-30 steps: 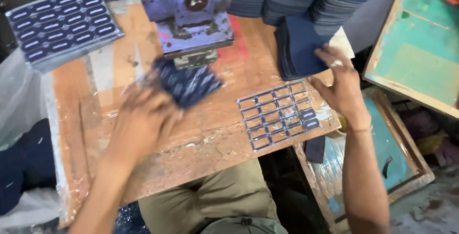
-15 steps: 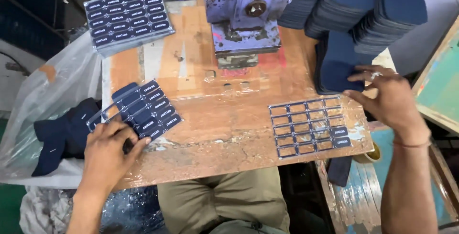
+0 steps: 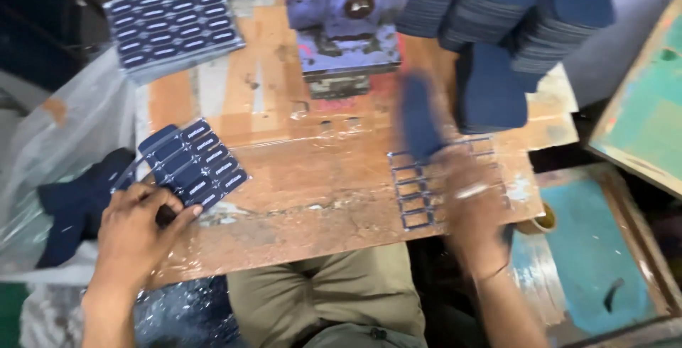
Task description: Using a mechanical press to apply labels onto fabric pieces.
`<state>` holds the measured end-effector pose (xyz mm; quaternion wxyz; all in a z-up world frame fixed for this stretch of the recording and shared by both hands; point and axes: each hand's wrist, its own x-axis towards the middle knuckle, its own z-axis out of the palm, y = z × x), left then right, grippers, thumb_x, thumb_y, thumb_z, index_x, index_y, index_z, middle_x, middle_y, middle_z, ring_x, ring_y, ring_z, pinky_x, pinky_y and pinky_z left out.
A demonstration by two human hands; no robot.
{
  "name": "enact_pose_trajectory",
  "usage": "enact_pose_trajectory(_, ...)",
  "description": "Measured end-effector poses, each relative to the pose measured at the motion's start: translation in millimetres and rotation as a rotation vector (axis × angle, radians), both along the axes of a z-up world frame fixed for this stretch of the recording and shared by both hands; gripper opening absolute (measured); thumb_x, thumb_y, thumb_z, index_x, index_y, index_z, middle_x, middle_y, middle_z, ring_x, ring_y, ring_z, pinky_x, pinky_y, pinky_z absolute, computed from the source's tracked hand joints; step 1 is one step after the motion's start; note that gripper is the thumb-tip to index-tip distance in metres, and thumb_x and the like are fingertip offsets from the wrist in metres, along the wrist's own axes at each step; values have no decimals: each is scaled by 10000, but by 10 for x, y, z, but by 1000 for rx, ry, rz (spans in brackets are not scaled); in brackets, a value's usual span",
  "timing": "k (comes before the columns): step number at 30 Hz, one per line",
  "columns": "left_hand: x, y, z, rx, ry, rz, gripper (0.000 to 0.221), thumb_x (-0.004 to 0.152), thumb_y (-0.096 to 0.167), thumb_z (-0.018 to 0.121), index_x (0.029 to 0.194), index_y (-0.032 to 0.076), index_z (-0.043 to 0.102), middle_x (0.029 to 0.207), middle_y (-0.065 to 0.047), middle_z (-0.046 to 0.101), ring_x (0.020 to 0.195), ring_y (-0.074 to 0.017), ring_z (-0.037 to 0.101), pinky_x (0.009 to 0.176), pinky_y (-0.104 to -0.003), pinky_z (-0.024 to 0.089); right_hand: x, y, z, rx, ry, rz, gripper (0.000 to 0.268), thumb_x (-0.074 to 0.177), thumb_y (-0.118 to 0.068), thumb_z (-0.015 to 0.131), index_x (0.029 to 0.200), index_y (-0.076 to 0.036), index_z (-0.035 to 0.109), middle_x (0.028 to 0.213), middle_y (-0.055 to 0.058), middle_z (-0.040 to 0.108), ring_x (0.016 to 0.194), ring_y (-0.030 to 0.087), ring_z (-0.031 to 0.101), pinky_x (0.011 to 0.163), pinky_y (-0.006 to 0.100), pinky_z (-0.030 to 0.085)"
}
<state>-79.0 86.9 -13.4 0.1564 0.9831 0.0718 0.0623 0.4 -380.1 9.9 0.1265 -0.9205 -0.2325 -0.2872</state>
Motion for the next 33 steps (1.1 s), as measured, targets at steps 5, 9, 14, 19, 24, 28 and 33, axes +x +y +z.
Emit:
enact_pose_trajectory(5, 90, -228, 249, 89, 36, 58, 364, 767, 424, 805, 1004, 153, 753, 1001, -87, 665, 1017, -336, 604, 851, -491, 471, -556, 711, -306, -115, 323, 270, 702, 936, -469, 603, 1390, 61, 530, 1510, 227, 469, 1435, 419, 388, 1155, 577, 318)
enact_pose_trajectory(9, 468, -884, 98, -19, -282, -197, 664, 905, 437, 724, 1406, 39, 547, 1418, -188, 544, 1340, -392, 476, 1104, -551, 363, 57, 763, -266, -206, 270, 278, 811, 951, -528, 568, 1448, 107, 481, 1570, 271, 388, 1449, 437, 355, 1170, 585, 254)
enact_pose_trajectory(14, 1091, -1512, -376, 33, -370, -476, 752, 999, 489, 586, 1559, 8, 438, 1632, -191, 386, 1493, -401, 293, 1198, -580, 241, 874, 732, -270, -173, 279, 353, 736, 1003, -474, 591, 1439, 115, 525, 1532, 291, 463, 1428, 440, 433, 1183, 540, 345)
enact_pose_trajectory(19, 1125, -1586, -393, -37, -224, -438, 667, 998, 506, 544, 1500, 69, 496, 1599, -81, 435, 1510, -372, 282, 1206, -640, 235, 897, 796, -289, -73, 254, 402, 577, 969, -388, 670, 1323, 66, 632, 1415, 224, 608, 1352, 414, 546, 1120, 482, 454)
enact_pose_trajectory(24, 1191, -1591, -461, -18, -263, -424, 652, 990, 518, 562, 1473, 79, 551, 1584, -102, 448, 1490, -398, 294, 1187, -634, 235, 857, 983, -284, -38, 237, 340, 518, 946, -373, 707, 1242, 51, 688, 1337, 194, 662, 1285, 426, 565, 1059, 472, 497)
enact_pose_trajectory(28, 1194, -1618, -343, -34, -254, -413, 638, 965, 513, 595, 1435, 82, 587, 1552, -105, 482, 1441, -421, 331, 1180, -612, 256, 844, 927, -314, -23, 262, 334, 468, 970, -358, 697, 1261, 8, 693, 1361, 176, 663, 1293, 421, 572, 1049, 461, 508)
enact_pose_trajectory(33, 1165, -1587, -277, -141, -274, -449, 669, 957, 505, 630, 1453, 59, 574, 1516, -128, 508, 1384, -399, 368, 1181, -581, 268, 349, 550, 40, 115, 439, 230, 533, 855, -278, 778, 1297, -18, 637, 1331, 194, 648, 1229, 392, 610, 1012, 441, 519)
